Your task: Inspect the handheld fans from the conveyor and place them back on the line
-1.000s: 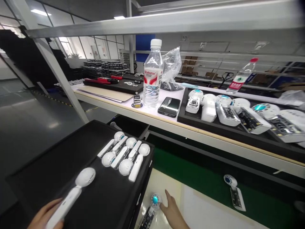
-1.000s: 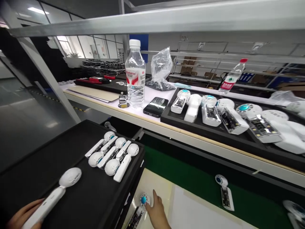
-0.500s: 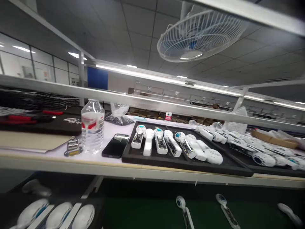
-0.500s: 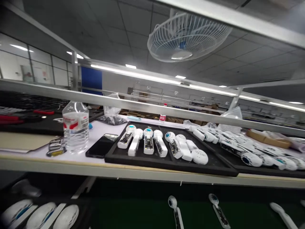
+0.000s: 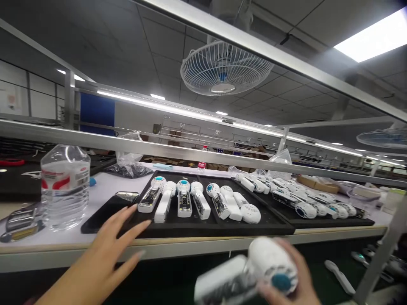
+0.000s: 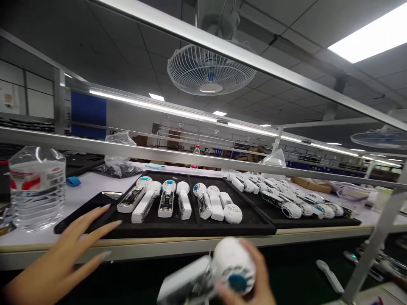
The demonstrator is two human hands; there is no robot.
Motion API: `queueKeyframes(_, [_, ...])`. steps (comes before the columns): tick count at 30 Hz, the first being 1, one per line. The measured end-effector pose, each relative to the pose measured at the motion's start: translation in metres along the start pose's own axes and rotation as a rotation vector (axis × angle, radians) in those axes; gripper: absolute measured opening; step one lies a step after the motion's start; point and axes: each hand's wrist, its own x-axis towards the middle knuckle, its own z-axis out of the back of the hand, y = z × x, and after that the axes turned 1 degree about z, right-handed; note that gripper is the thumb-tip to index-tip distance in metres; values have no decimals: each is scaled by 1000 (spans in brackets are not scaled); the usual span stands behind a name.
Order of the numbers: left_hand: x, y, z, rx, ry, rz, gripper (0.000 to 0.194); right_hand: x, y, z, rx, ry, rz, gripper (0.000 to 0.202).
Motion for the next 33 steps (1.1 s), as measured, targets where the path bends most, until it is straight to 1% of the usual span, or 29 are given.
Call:
queueKeyframes(2, [40, -12, -13, 54, 102, -27, 49, 44, 23, 23, 0, -307, 82, 82])
queueKeyframes(3, [57, -16, -20, 82, 134, -26, 52, 67, 32, 32, 36, -399, 131, 85])
queueKeyframes(5, [83, -20, -34, 121, 178, 6, 54, 111, 38, 43, 59, -506, 182, 87])
queueKeyframes(7, [95, -21, -43, 144, 236, 68, 54, 147, 30, 45, -3, -542, 164, 85])
queueKeyframes(9, [98, -20, -46, 157, 290, 123, 53, 171, 11, 37, -139, -520, 106, 82])
queueKeyframes(10, [97, -19, -46, 167, 307, 136, 53, 178, -1, 32, -199, -489, 87, 79])
queueKeyframes(12, [93, -17, -45, 191, 311, 129, 54, 181, -22, 21, -289, -411, 77, 74])
queueKeyframes(14, [90, -15, -44, 213, 287, 103, 53, 174, -36, 14, -413, -300, 92, 69])
queueKeyframes(16, [88, -13, -46, 225, 255, 81, 52, 166, -43, 12, -627, -168, 89, 67])
queueKeyframes(18, [88, -13, -47, 240, 237, 71, 52, 162, -44, 14, -850, -49, 44, 66])
queueKeyframes(19, [89, -15, -46, 251, 239, 72, 52, 162, -42, 16, -917, -13, 14, 67])
queueKeyframes(21, [90, -20, -44, 274, 253, 82, 53, 162, -38, 21, -971, 26, -34, 70])
queueKeyframes(22, [90, -24, -42, 281, 260, 81, 52, 160, -36, 23, -965, 21, -18, 71])
queueKeyframes(23, [90, -28, -40, 285, 261, 73, 52, 155, -35, 25, -939, -3, 42, 70])
queueKeyframes(25, [90, -37, -35, 294, 226, 34, 51, 133, -41, 25, -788, -123, 260, 62])
queueKeyframes(26, [89, -42, -32, 300, 192, 10, 50, 115, -50, 21, -662, -187, 386, 54])
queueKeyframes(27, [87, -46, -30, 304, 146, -8, 49, 93, -64, 13, -527, -228, 475, 45])
queueKeyframes(28, [84, -49, -28, 303, 94, -18, 49, 68, -83, 2, -392, -243, 512, 37])
queueKeyframes(29, [80, -53, -26, 290, 29, -18, 47, 40, -106, -14, -329, -150, 457, 29])
queueKeyframes(30, [73, -56, -24, 262, -51, -20, 45, 11, -133, -33, -325, -18, 293, 27])
queueKeyframes(31, [64, -60, -22, 221, -139, -34, 42, -17, -162, -56, -356, 166, 72, 32])
queueKeyframes(32, [53, -63, -22, 176, -227, -60, 43, -44, -190, -80, -415, 347, -149, 41])
queueKeyframes(33, [39, -67, -23, 131, -307, -93, 48, -68, -218, -104, -518, 493, -351, 52])
